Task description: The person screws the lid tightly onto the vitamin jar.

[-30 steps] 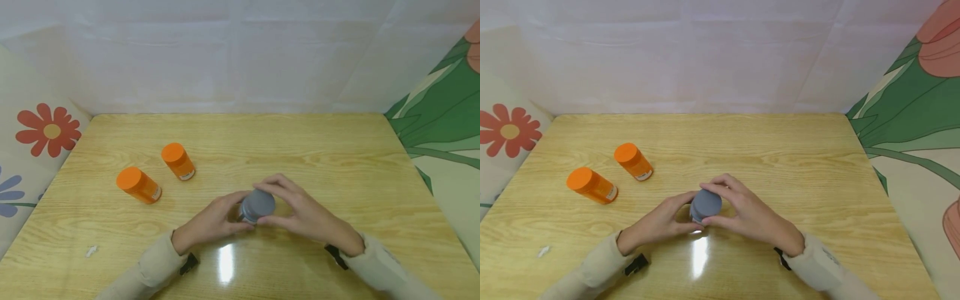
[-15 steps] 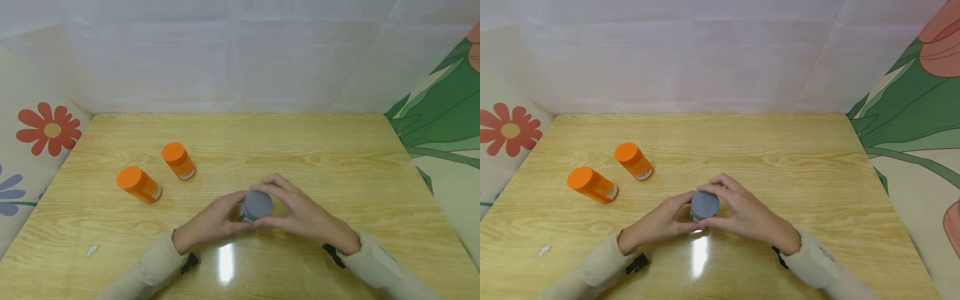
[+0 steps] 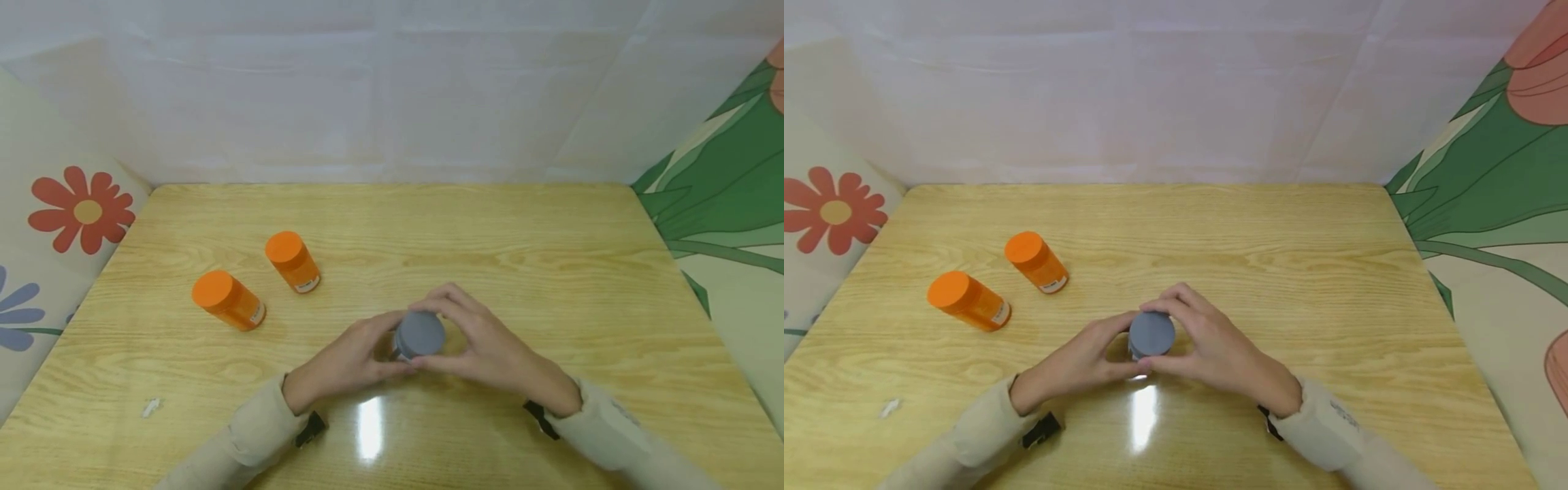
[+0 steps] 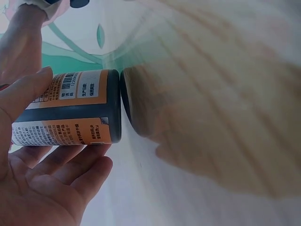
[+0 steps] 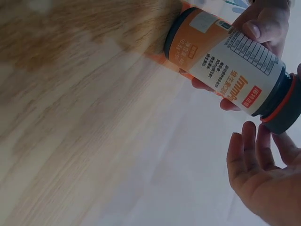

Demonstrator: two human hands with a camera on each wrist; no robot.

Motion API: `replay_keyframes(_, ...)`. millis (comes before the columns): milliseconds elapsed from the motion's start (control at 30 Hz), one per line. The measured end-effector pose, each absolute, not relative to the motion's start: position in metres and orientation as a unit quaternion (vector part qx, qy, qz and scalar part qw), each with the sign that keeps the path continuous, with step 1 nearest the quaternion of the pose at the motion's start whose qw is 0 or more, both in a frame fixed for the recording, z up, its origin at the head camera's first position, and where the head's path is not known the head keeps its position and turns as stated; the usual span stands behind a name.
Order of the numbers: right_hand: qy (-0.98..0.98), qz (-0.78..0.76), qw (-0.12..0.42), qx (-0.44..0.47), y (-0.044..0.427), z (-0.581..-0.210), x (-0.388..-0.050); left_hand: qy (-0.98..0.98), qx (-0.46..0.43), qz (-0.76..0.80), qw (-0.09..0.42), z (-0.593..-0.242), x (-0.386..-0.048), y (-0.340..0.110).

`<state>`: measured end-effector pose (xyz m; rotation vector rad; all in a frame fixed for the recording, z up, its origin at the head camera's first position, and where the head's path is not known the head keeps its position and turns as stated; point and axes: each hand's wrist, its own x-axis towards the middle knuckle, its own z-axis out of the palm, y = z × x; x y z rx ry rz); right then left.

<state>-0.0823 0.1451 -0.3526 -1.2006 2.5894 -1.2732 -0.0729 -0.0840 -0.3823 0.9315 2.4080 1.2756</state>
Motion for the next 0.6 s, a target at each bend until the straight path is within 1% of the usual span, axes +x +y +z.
replay_keyframes(267, 0.841, -0.407, 0.015, -0.357, 0.1380, -0.3556, -0.0797, 0.829, 0.312, 0.442, 0.144, -0.3823, -0.0728, -0.0851)
replay_keyframes(500, 0.819, -0.433, 0.043, -0.374, 0.1400, -0.3585, -0.0807, 0.819, 0.300, 0.455, 0.182, -0.3821, -0.0741, -0.0875)
replay_keyframes(600, 0.812, -0.443, 0.051, -0.377, 0.1408, -0.3591, -0.0808, 0.815, 0.308, 0.457, 0.182, -0.3823, -0.0747, -0.0886)
